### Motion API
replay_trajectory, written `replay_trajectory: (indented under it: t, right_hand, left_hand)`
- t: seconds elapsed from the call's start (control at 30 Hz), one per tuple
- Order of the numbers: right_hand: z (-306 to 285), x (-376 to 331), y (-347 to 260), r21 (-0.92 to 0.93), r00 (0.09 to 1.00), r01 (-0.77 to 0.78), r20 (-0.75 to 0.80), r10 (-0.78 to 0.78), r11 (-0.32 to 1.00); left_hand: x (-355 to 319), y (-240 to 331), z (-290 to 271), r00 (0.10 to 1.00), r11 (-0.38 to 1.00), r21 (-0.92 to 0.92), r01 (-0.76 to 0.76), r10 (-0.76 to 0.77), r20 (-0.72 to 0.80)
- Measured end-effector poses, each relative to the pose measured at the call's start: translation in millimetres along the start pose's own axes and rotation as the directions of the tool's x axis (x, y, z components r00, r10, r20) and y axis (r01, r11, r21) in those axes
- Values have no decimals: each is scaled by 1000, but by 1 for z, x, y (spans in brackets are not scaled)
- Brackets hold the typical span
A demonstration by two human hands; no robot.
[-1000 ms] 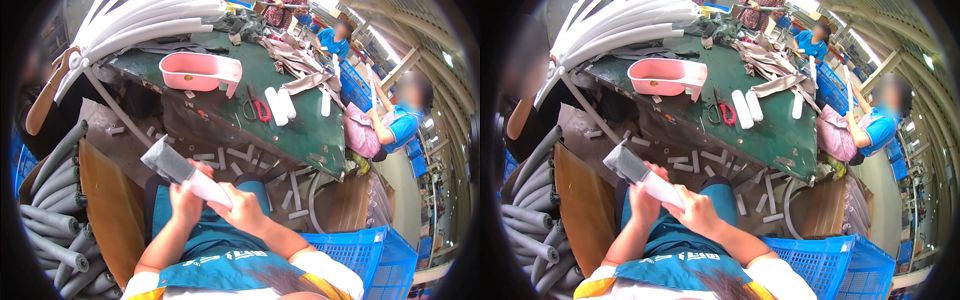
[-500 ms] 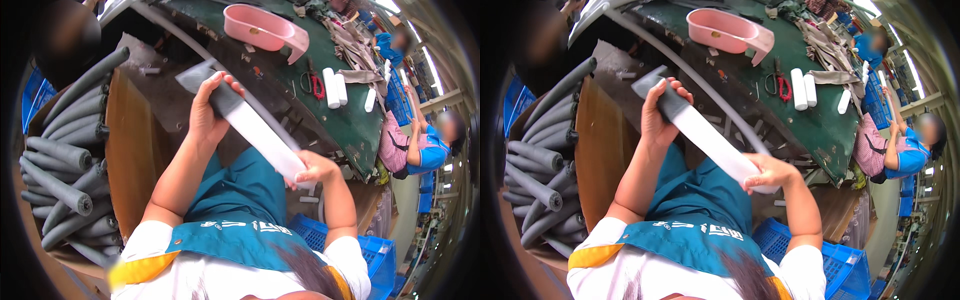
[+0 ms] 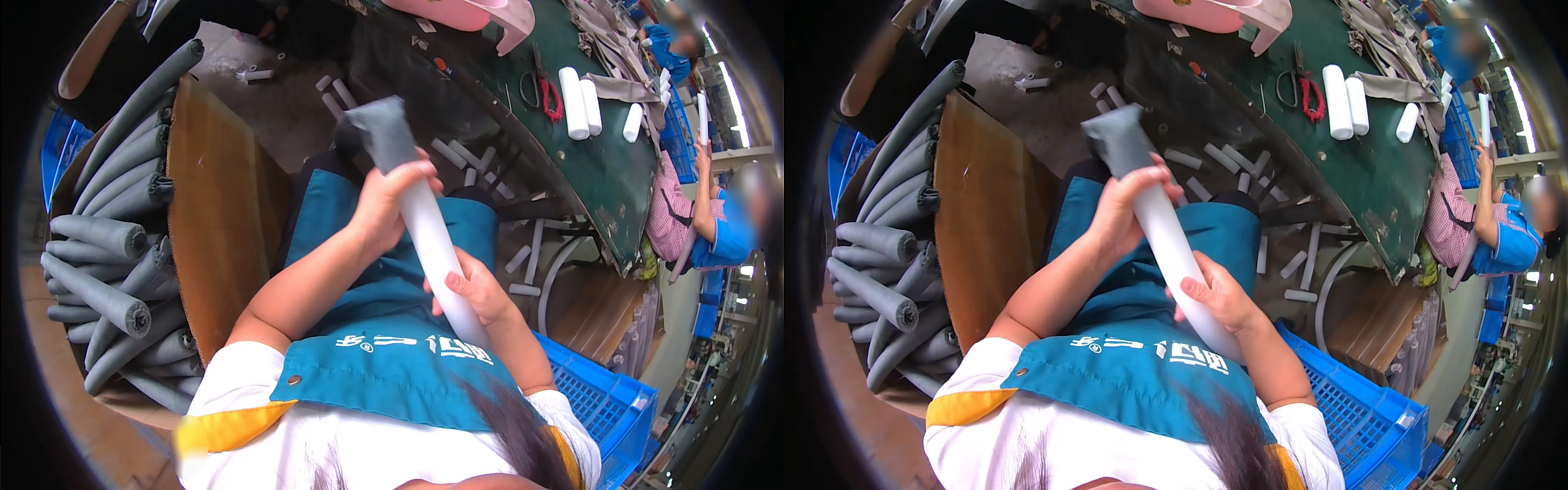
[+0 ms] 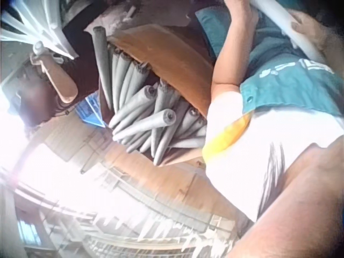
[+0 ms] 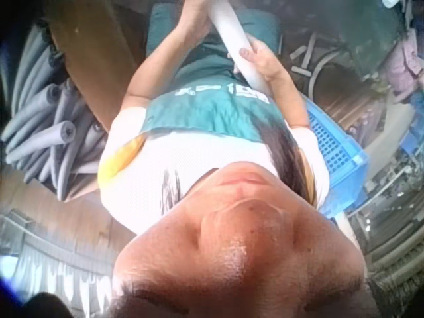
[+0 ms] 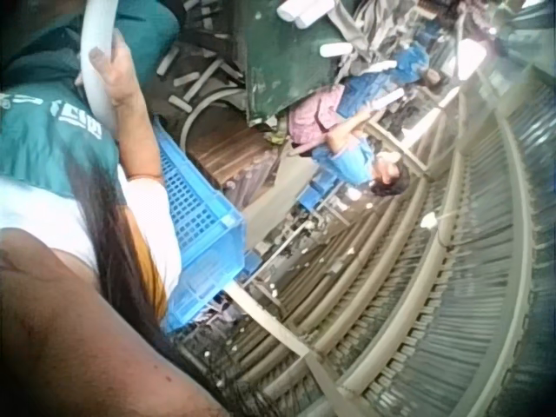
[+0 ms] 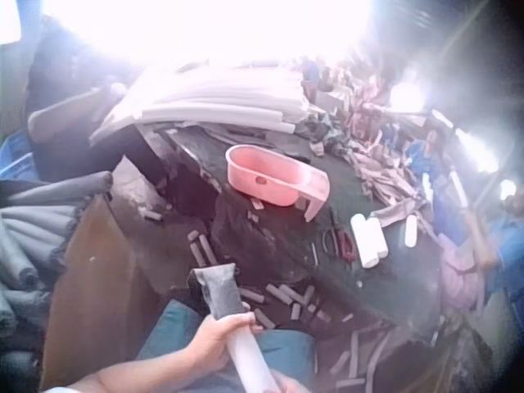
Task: The person repeatedly inserts white foam cylinders into gray fabric sleeves, ties off the ends with string, and trims excess string with scissors. The finished units are placed into a blue crate. The person also handles loose strings and small cut pieces on the workbench.
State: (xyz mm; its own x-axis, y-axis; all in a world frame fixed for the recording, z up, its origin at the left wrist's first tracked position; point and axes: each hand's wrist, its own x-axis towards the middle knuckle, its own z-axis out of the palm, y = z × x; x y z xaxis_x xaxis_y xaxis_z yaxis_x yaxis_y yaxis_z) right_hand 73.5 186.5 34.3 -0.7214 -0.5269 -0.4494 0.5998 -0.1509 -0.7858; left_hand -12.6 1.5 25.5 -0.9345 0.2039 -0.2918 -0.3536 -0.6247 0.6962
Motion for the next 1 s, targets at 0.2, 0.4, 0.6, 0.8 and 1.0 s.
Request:
replay_trajectory:
  t: [0.2,0.4,0.6,0.8,1.0]
  right_hand:
    - [-9,11,-21,-244,999,-44,7,47,969]
    - [7,14,-8,-401,995,48,-62,-79,915]
    - [11,31,-25,-316,972,118,-157,-175,941]
    - [-21,34,-22,-265,999,14,-35,-24,964]
    - [-14,18,-7,-288,993,111,61,-97,951]
  left_hand:
    - [16,-2,-10,999,975,-220,-12,22,41]
    - [14,21,3,992,995,-86,-48,38,-118]
    - [-10,-33,20,999,999,-18,-45,44,-10]
    - [15,-11,6,998,970,-242,-30,14,-69]
    - [44,33,-14,986,956,-280,-89,45,-162]
